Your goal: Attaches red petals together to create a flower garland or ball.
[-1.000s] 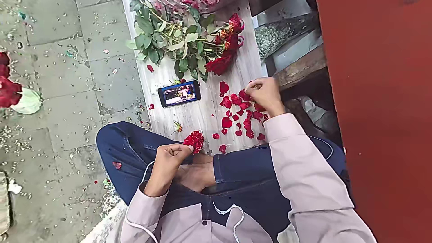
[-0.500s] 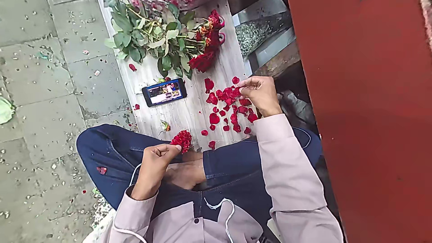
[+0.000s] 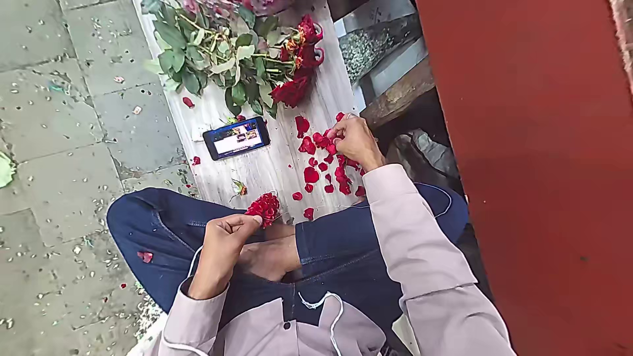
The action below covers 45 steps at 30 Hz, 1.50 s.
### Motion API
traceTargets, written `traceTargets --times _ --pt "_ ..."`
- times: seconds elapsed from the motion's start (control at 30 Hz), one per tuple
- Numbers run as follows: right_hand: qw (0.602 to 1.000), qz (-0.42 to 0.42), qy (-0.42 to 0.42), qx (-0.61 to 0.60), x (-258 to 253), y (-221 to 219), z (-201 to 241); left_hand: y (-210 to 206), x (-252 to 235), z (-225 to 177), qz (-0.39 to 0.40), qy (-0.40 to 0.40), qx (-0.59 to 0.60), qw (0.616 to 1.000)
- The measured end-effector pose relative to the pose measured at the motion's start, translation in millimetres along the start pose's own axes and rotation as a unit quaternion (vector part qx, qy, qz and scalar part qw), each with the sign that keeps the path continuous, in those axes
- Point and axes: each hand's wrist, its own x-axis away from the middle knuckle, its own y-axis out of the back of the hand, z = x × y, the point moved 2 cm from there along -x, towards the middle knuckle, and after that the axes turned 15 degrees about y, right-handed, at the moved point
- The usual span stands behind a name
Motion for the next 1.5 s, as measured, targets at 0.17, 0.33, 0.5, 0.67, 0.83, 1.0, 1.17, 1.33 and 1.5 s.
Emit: traceTargets --times 0.17,0.33,0.5,0.67,0.83,1.0,1.17,1.33,1.5 --pt "1.000 -0.009 -0.001 -0.007 -8 -13 -8 0 0 -1 0.000 0.003 -0.004 1.000" --pt "0.984 -0.097 -0.057 -0.139 -4 -5 -3 1 2 -2 0.005 0.000 0.002 1.000" --pt "0.970 -0.082 -0.103 -0.203 1 -5 -9 2 1 0 0.004 -0.003 -0.002 1.000" --pt "0.987 -0.101 -0.065 -0.103 3 -3 -1 2 4 -2 -0.003 -0.002 -0.002 1.000" --pt "0.993 -0.098 -0.030 -0.063 0 -1 3 2 4 -2 0.000 0.001 -0.007 1.000" --pt "0.999 -0.023 0.031 -0.007 -7 -5 7 3 4 -5 -0.006 0.006 -0.003 1.000" --pt "0.993 -0.074 0.057 -0.065 -10 -7 13 5 5 -5 -0.009 0.005 0.005 1.000" --pt "0.942 -0.163 -0.019 -0.291 -6 -3 4 6 8 -5 -0.011 0.004 0.009 1.000" --pt "0.938 -0.138 0.000 -0.318 -7 -25 -37 4 9 -3 -0.009 -0.001 0.012 1.000"
